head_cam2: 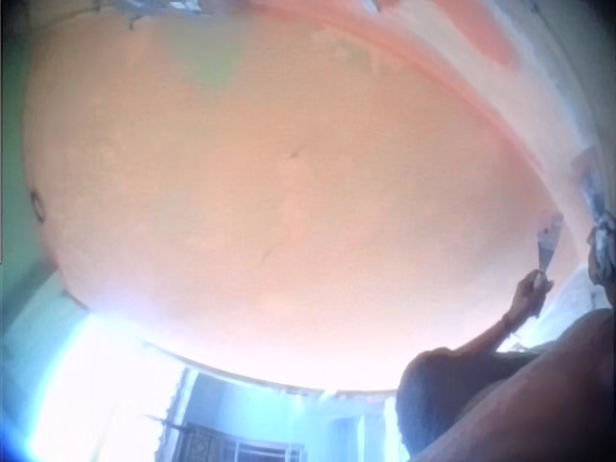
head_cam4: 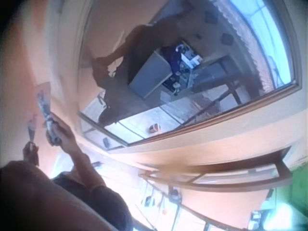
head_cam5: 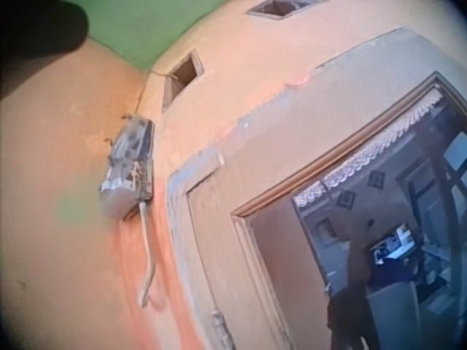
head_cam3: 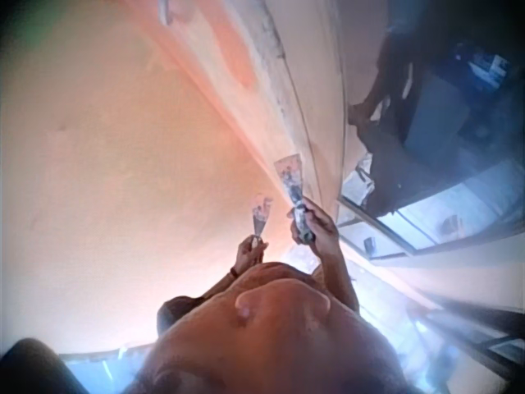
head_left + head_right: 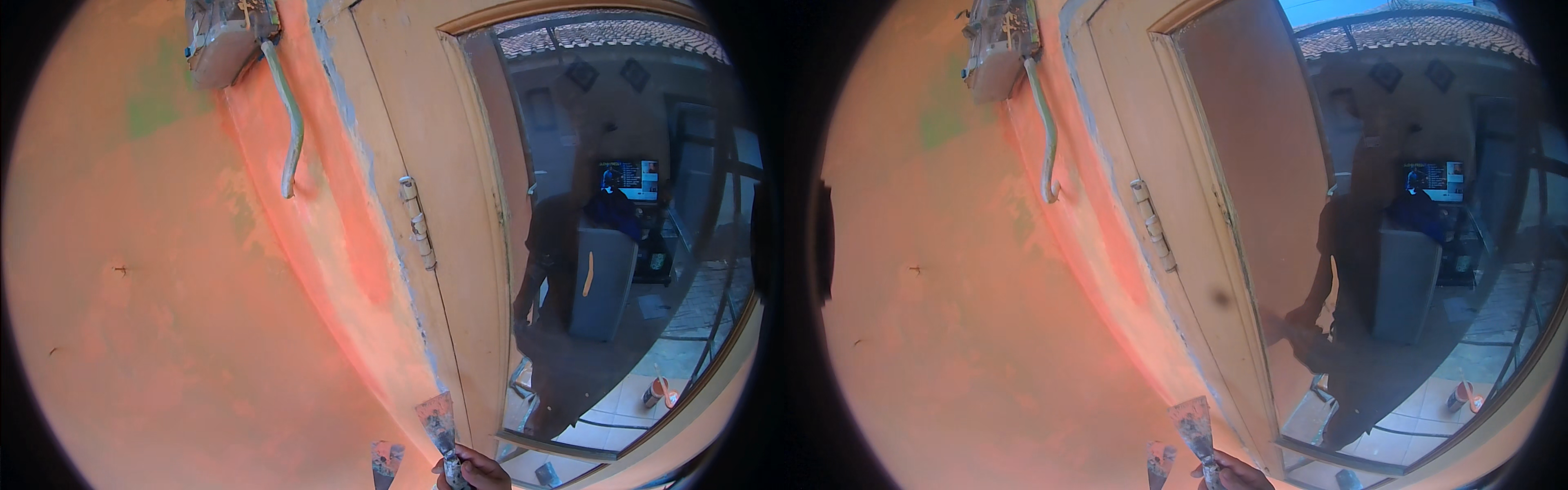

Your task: The person uses a small putty knife to apply plaster to the wall around a door frame, repeatedly transferring material from a larger trowel to the small knife and smoothing the surface. The work focuses on the upper section of the door frame and adjacent wall area.

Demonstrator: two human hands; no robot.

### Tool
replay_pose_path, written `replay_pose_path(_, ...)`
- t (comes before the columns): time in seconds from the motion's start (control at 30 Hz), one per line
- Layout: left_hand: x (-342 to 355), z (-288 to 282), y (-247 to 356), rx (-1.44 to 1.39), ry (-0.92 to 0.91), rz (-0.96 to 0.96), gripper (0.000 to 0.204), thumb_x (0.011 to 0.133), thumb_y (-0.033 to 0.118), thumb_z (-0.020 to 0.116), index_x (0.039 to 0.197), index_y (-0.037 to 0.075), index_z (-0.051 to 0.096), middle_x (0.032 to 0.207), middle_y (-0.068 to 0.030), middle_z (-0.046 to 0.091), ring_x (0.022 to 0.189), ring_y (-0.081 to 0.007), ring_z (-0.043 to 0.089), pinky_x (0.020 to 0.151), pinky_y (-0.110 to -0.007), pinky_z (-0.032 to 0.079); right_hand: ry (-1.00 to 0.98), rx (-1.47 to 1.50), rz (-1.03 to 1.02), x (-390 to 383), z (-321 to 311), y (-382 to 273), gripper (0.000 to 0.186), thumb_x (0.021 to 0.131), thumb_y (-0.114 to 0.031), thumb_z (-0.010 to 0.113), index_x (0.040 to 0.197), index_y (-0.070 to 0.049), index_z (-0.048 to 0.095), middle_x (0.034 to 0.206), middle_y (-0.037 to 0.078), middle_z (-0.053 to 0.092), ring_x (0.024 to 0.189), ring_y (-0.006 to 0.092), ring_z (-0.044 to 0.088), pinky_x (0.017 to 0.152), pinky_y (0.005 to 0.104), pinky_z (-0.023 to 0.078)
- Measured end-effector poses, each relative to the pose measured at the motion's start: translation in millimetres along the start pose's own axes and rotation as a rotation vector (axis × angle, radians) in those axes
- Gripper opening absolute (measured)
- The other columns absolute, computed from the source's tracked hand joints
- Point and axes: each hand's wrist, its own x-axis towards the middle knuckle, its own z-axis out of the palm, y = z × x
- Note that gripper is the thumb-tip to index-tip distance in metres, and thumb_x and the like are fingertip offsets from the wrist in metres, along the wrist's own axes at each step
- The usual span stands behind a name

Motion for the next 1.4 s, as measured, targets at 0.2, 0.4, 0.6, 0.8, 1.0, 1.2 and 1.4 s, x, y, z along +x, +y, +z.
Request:
replay_pose_path(0.2,0.5,2.5,9.4,-0.046,-0.034,0.102,0.013,0.089,0.01,0.055,0.1,0.007,0.048,0.045,0.0009,0.042,0.032,-0.009,0.035,0.03,-0.023,0.027,0.009,0.012,0.048,-4.1,-1.9,1.6,0.042,0.095,-0.021,0.045,0.134,-0.006,0.04,0.099,0.019,0.058,0.053,0.0201,0.054,0.041,0.0275,0.043)
replay_pose_path(0.4,-0.6,-0.4,49.7,-0.167,-0.176,0.244,0.014,0.093,0.014,0.047,0.104,0.006,0.045,0.045,-0.0016,0.042,0.032,-0.0111,0.037,0.03,-0.024,0.031,-0.023,-0.142,-0.058,4.3,26.9,-17.9,0.041,0.095,-0.02,0.044,0.134,-0.006,0.04,0.099,0.019,0.058,0.052,0.0197,0.054,0.04,0.0262,0.043)
replay_pose_path(0.6,-13.0,0.5,96.1,-0.246,-0.243,0.324,0.015,0.092,0.012,0.05,0.103,0.006,0.042,0.056,-0.0046,0.049,0.033,-0.0094,0.039,0.032,-0.023,0.037,0.006,-0.233,-0.207,-1.7,49.3,-41.5,0.04,0.094,-0.021,0.046,0.131,-0.006,0.041,0.1,0.023,0.056,0.065,0.0261,0.058,0.048,0.0338,0.046)
replay_pose_path(0.8,-27.3,-5.2,95.3,-0.464,-0.331,0.316,0.011,0.092,0.01,0.05,0.099,0.007,0.043,0.056,-0.0049,0.048,0.032,-0.0081,0.036,0.03,-0.022,0.03,0.092,-0.326,-0.18,-6.4,78.9,-45.1,0.048,0.094,-0.024,0.045,0.126,0.009,0.036,0.094,0.021,0.056,0.055,0.0205,0.054,0.038,0.0289,0.041)
replay_pose_path(1.0,-39.6,-25.7,99.8,-0.573,-0.386,0.342,0.011,0.091,0.006,0.049,0.1,0.007,0.043,0.055,-0.0043,0.048,0.031,-0.0078,0.034,0.03,-0.021,0.028,0.065,-0.286,-0.126,-8.8,98.5,-35.7,0.041,0.095,-0.02,0.042,0.13,0.001,0.041,0.094,0.021,0.057,0.06,0.0235,0.056,0.038,0.0306,0.039)
replay_pose_path(1.2,-50.7,-53.6,109.5,-0.585,-0.402,0.369,0.014,0.089,0.003,0.05,0.101,0.005,0.043,0.057,-0.0042,0.049,0.032,-0.0075,0.037,0.031,-0.02,0.028,0.022,-0.422,-0.121,-6.0,121.8,-43.5,0.039,0.095,-0.02,0.042,0.128,0.0,0.043,0.092,0.022,0.058,0.058,0.0239,0.057,0.037,0.0286,0.041)
replay_pose_path(1.4,-41.1,-71.4,93.8,-0.598,-0.421,0.345,0.017,0.089,0.001,0.052,0.104,0.004,0.044,0.058,-0.002,0.048,0.037,-0.0054,0.035,0.033,-0.02,0.026,0.085,-0.603,-0.234,-6.8,136.5,-58.1,0.041,0.093,-0.022,0.048,0.127,0.0,0.043,0.088,0.019,0.058,0.053,0.0208,0.055,0.037,0.0267,0.042)
